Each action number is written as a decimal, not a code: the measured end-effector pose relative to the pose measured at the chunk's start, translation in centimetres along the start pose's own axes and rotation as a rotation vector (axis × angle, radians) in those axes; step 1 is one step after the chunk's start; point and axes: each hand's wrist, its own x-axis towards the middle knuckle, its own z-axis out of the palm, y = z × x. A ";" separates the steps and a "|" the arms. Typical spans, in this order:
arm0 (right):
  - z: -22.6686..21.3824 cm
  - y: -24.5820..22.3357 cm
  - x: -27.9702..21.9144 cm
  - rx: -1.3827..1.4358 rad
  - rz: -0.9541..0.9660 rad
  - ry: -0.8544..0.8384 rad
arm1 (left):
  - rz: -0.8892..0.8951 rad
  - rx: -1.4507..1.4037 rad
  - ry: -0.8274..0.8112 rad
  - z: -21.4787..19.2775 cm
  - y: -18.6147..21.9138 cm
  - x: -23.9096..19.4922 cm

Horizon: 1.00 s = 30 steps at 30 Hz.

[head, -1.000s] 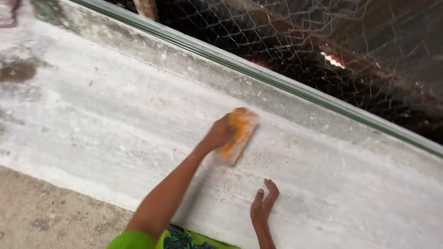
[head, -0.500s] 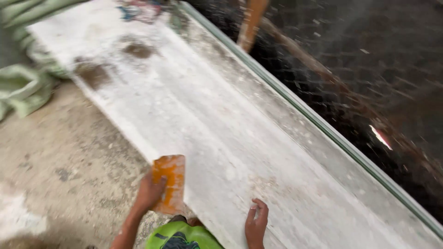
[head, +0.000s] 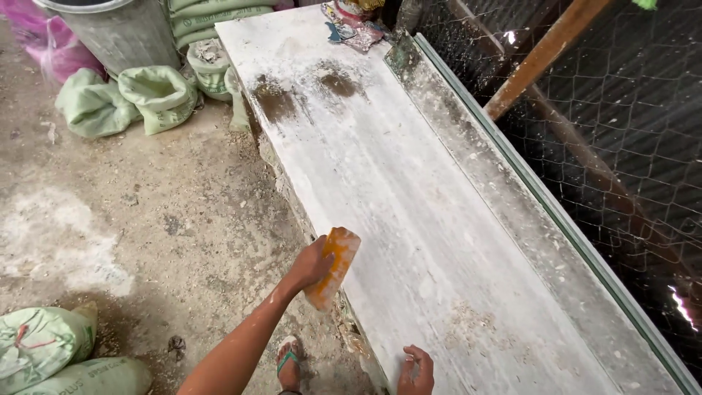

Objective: Smoothing a plaster panel with a sanding block and organizing finished plaster moldings

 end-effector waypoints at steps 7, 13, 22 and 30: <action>-5.5 5.2 -0.7 0.027 0.039 0.006 | 0.080 0.027 -0.117 12.1 6.3 -6.8; -15.1 14.0 -1.4 0.145 -0.361 0.370 | 0.107 0.291 -0.258 32.4 11.3 -14.1; -25.6 23.7 -4.5 0.013 -0.163 0.229 | 0.445 0.673 0.024 36.0 14.1 -18.2; -25.4 25.0 -6.2 -0.110 -0.209 0.233 | 0.048 0.271 0.124 18.6 4.0 -7.9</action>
